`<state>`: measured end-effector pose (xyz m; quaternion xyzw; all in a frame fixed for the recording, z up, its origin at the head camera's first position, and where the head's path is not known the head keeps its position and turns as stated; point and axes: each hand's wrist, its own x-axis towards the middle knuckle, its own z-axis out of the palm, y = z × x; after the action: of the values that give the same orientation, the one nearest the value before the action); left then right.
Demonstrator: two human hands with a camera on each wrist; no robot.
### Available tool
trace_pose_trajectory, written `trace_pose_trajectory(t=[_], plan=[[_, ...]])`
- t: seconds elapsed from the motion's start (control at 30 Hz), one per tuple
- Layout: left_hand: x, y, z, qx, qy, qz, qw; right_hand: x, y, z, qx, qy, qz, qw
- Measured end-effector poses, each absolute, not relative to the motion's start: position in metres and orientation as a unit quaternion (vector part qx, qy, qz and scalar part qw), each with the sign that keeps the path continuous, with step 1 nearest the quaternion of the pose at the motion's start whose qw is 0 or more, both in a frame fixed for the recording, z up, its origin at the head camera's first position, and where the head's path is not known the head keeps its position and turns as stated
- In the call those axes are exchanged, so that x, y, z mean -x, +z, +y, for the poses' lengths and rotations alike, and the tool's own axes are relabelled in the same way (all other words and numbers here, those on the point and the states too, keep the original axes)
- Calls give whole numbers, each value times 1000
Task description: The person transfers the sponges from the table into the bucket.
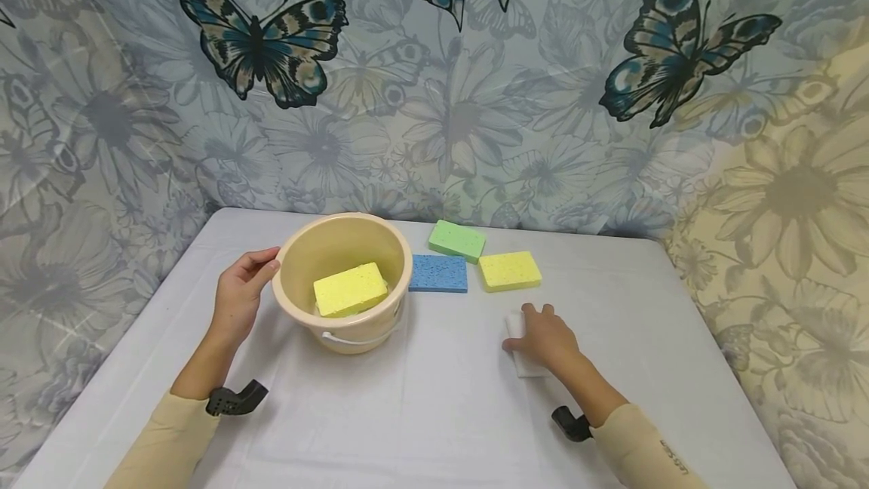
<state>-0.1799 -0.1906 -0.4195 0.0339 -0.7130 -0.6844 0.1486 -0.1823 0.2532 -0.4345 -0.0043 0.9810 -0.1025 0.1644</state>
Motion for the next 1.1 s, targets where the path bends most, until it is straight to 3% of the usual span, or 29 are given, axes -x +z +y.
trace_pose_trajectory(t=[0.43, 1.1], plan=[[179, -419, -192, -31, -685, -713, 145, 181, -437, 253, 17, -127, 979, 158], [180, -419, -193, -30, -683, -715, 147, 185, -419, 254, 63, -171, 978, 105]])
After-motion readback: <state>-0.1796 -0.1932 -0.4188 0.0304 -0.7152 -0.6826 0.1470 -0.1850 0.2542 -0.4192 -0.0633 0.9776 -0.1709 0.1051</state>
